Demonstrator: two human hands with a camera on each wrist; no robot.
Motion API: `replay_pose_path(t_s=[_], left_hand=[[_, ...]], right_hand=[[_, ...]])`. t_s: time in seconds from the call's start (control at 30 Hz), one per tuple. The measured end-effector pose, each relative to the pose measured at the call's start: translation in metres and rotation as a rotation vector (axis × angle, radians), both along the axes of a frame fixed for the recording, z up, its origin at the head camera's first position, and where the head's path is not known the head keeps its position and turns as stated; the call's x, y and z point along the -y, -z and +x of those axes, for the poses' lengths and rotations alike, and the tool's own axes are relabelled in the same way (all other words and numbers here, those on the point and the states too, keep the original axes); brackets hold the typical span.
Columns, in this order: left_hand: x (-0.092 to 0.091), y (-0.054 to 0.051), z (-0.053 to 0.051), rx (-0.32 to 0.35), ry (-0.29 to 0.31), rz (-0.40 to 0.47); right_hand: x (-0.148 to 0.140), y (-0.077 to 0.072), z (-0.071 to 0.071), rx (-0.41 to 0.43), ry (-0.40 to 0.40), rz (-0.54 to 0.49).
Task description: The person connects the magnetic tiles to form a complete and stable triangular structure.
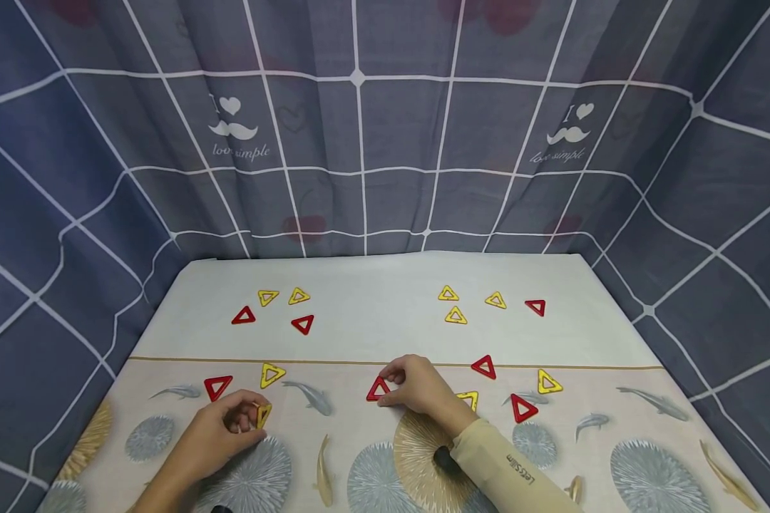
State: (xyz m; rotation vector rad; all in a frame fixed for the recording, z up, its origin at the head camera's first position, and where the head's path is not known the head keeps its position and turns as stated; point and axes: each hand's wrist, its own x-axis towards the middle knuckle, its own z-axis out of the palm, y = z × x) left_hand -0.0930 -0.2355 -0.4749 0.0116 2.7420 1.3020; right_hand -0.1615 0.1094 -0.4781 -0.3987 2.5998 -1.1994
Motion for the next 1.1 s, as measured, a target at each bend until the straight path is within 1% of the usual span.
replay_pose_path(t_s=[0.17,0.23,0.4,0.5,0.57,0.67,0.73,0.77,0.83,0.97,1.03,1.1], left_hand=[[-0.0009,0.0017,-0.0005,-0.046,0.064,0.028],[-0.0013,0.0024,-0.0006,-0.055,0.081,0.036],[-0.0018,0.0038,-0.0016,-0.047,0.079,0.021],[-0.0009,0.0047,-0.0026,-0.059,0.078,0.013],[-0.0003,0.0054,-0.0034,-0.094,0.082,0.003],[0.0004,0.007,-0.0044,-0.165,0.092,-0.008],[0.0005,0.0079,-0.0044,-0.191,0.096,-0.007],[0.0004,0.0082,-0.0043,-0.191,0.097,-0.004],[-0.0001,0.0084,-0.0043,-0.165,0.089,0.001],[-0.0015,0.0075,-0.0048,-0.109,0.069,-0.03],[-0.0022,0.0066,-0.0055,-0.103,0.069,-0.053],[-0.0036,0.005,-0.0067,-0.1,0.081,-0.061]], right_hand=[[-0.0003,0.0003,0.0001,-0.001,0.001,-0.002],[-0.0003,0.0003,0.0,-0.001,0.0,-0.001],[-0.0003,-0.0001,-0.0003,-0.005,-0.001,0.002],[-0.0002,-0.0003,-0.0004,-0.006,-0.003,0.0],[-0.0001,-0.0005,-0.0004,-0.006,-0.003,-0.002],[-0.0001,-0.0008,-0.0003,-0.008,-0.003,-0.003],[-0.0001,-0.001,-0.0002,-0.011,-0.002,-0.001],[-0.0001,-0.001,-0.0001,-0.011,-0.002,-0.002],[-0.0002,-0.0009,0.0,-0.013,-0.003,-0.003],[-0.0003,-0.001,0.0003,-0.009,-0.003,-0.006],[-0.0004,-0.0011,0.0001,-0.008,-0.003,-0.007],[-0.0006,-0.0012,-0.0001,-0.007,-0.003,-0.006]])
